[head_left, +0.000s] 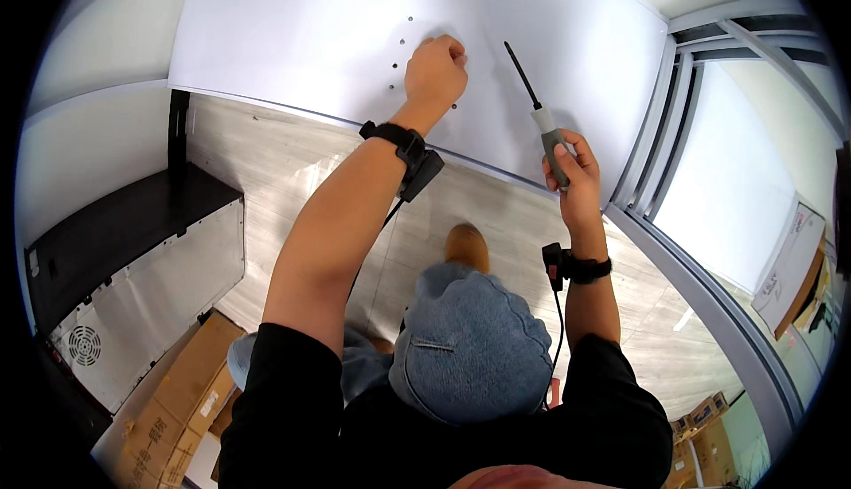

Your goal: The person kneels on the floor and uses a screwdriver to attach a metal back panel to a white appliance. They repeatedly insert and tighten screws along the panel edges to secure it in place.

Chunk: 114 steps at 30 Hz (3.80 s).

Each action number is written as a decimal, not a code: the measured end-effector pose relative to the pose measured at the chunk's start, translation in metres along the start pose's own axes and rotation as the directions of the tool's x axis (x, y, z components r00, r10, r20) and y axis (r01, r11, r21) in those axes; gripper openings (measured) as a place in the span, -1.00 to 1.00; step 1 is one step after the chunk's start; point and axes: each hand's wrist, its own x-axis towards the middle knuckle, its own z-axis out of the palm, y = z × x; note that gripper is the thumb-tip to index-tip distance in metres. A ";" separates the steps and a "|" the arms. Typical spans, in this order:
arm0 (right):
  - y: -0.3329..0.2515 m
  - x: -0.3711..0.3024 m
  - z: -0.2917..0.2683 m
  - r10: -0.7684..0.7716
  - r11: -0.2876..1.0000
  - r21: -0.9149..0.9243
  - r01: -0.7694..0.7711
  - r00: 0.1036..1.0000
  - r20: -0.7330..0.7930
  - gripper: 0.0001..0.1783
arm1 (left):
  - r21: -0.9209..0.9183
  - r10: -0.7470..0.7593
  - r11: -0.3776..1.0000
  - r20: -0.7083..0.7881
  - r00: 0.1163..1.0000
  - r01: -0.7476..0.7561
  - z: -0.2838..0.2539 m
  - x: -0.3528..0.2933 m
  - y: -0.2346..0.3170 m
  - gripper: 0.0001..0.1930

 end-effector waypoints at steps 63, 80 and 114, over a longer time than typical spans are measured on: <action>-0.032 -0.186 0.548 0.270 0.023 -0.317 0.948 0.299 0.915 -0.69 | -0.985 -0.729 -0.129 0.014 0.684 -0.118 -0.426 -0.300 -0.297 -0.82; 0.154 -0.186 0.456 0.102 0.880 -0.373 0.294 0.651 0.753 -0.63 | -0.976 -0.679 0.126 0.044 0.732 0.176 -0.409 -0.278 -0.326 -0.80; 0.149 -0.210 0.484 0.052 0.894 -0.343 0.289 0.693 0.719 -0.59 | -0.972 -0.655 0.196 -0.028 0.755 0.134 -0.423 -0.266 -0.332 -0.74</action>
